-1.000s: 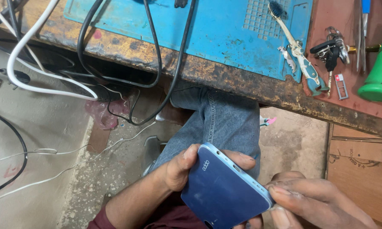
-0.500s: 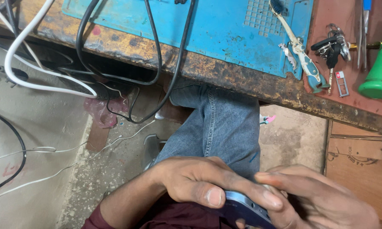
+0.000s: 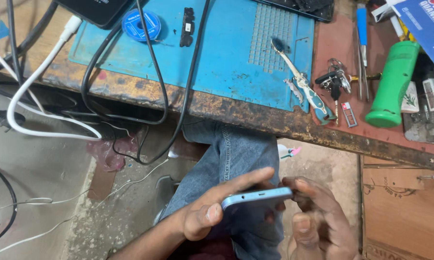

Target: The person uses a heat gun on the back of a blue smartphone, then uses a metal pry tool to separate the back cover from the frame. They open the phone to reveal the internal components and use a small screwdriver to remove screws from the interior.

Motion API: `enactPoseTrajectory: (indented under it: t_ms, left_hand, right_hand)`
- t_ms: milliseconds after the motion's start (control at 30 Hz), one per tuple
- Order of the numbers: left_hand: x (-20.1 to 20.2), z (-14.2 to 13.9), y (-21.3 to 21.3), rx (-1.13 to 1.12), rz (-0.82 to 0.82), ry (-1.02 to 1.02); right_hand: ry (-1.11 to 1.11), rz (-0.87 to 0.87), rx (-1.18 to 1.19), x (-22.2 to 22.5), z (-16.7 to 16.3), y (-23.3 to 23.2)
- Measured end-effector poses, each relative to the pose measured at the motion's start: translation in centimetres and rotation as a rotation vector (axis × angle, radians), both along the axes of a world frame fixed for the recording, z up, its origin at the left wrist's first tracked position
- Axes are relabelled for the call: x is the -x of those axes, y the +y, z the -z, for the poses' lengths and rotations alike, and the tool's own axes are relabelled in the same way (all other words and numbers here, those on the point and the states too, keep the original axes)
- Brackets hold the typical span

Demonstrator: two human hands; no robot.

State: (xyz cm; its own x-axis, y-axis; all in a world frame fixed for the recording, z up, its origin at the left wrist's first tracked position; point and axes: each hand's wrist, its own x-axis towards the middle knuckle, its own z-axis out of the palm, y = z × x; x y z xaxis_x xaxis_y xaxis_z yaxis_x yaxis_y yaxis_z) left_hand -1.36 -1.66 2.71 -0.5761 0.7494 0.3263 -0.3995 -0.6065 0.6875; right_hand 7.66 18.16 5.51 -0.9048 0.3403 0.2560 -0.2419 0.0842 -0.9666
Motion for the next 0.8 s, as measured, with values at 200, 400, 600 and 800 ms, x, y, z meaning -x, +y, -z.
enactPoseTrajectory:
  t_ms: [200, 400, 600, 800]
  left_hand:
    - [-0.1, -0.4, 1.4, 0.121, -0.273, -0.021]
    - [-0.8, 0.0, 2.1, 0.317, -0.609, -0.193]
    - [-0.7, 1.8, 3.6, 0.457, -0.799, -0.266]
    - [0.1, 4.5, 4.9, 0.558, -0.787, -0.245]
  right_hand:
    - [0.14, -0.059, -0.143, 0.3, -1.1, -0.8]
    - [-0.155, -0.077, -0.219, -2.1, -0.4, -0.7]
    - [-0.289, -0.265, 0.007, -3.9, 4.7, 0.1]
    - [-0.486, -0.177, -0.043, -4.7, 7.2, 0.8]
